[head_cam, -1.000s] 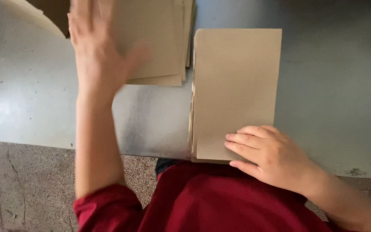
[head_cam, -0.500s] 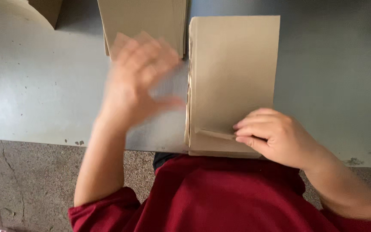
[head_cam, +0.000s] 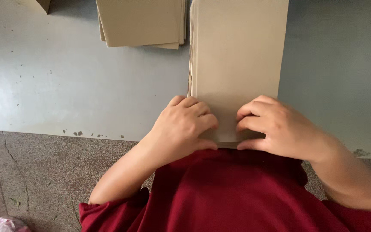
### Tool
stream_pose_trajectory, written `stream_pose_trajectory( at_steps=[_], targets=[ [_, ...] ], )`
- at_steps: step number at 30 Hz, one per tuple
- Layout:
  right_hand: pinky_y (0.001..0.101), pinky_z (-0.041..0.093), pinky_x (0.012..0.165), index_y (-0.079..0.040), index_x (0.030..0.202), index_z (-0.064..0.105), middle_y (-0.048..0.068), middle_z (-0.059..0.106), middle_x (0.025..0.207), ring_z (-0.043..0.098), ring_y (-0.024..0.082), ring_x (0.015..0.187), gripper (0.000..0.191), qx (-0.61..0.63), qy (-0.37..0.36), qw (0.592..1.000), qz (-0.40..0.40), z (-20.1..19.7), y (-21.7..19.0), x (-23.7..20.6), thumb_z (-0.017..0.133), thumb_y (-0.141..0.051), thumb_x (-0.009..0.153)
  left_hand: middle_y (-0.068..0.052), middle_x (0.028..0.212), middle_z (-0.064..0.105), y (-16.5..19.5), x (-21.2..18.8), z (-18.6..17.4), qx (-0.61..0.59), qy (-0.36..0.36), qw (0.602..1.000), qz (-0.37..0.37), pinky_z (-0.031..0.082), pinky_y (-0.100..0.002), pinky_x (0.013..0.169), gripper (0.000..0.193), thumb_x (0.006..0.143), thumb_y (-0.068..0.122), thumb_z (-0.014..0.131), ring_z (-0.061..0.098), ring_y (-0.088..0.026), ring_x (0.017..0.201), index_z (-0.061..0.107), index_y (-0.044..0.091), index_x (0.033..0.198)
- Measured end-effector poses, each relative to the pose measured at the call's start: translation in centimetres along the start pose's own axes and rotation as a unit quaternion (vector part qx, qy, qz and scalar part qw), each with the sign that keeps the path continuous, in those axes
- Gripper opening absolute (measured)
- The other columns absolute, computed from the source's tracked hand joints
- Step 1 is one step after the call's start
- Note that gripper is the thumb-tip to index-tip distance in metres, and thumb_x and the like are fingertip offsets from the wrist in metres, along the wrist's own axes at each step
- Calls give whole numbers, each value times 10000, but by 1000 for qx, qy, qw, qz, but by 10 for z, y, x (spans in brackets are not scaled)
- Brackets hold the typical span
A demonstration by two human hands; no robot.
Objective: The person folds sheets of brown kraft paper in half one at a time on a metal worktable, aligning the edges and pressing the crease flat, then sets each folded sheet onto a growing stack beside the pile of unfolded sheets.
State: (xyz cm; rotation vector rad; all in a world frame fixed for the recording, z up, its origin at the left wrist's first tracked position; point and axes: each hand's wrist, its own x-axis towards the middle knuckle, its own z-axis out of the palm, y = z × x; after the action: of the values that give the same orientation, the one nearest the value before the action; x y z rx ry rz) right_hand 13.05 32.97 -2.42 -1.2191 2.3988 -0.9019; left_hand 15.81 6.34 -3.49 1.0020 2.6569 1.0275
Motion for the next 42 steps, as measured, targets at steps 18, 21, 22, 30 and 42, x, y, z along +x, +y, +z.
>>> stream_pose_trajectory(
  at_steps=[18, 21, 22, 30, 42],
  targets=[
    [349, 556, 868, -65, 961, 752, 39, 721, 1069, 653, 234, 1027, 378, -22, -8, 1000, 3, 1, 0, -9, 863, -284, 673, -51, 1014, 646, 5, -4, -1, 40, -7, 999, 29, 472, -413, 877, 326, 709, 303, 827, 630, -260, 1009, 692, 128, 949],
    [346, 556, 857, -65, 965, 761, 44, 727, 1063, 656, 226, 1006, 383, -21, -14, 1000, 2, 0, 3, -8, 863, -284, 668, -59, 985, 645, 3, -4, -2, 30, -16, 999, 32, 473, -417, 865, 341, 710, 344, 832, 632, -266, 985, 697, 120, 930],
    [344, 556, 853, -65, 958, 764, 42, 730, 1058, 658, 225, 1002, 364, -23, -14, 1000, 1, -1, 3, -7, 860, -270, 673, -58, 976, 645, 2, -3, -2, 28, -22, 999, 30, 475, -417, 864, 331, 725, 350, 834, 634, -265, 980, 698, 120, 921],
    [496, 474, 1017, -35, 1147, 723, 124, 662, 1236, 583, 319, 1191, 519, -167, -29, 986, -3, 7, -19, -16, 811, -225, 672, -87, 1130, 655, 5, -1, 2, 89, -16, 995, 45, 495, -405, 896, 163, 810, 158, 701, 626, -267, 1073, 675, 107, 962],
    [411, 490, 1090, -185, 1151, 714, 47, 738, 1243, 657, 218, 1187, 470, -45, 76, 996, 1, -28, 70, -26, 669, 30, 735, -30, 1236, 727, -49, 21, 4, 48, 123, 991, 14, 531, -394, 979, 500, 693, -14, 722, 648, -259, 1166, 677, 169, 1157]
  ],
)
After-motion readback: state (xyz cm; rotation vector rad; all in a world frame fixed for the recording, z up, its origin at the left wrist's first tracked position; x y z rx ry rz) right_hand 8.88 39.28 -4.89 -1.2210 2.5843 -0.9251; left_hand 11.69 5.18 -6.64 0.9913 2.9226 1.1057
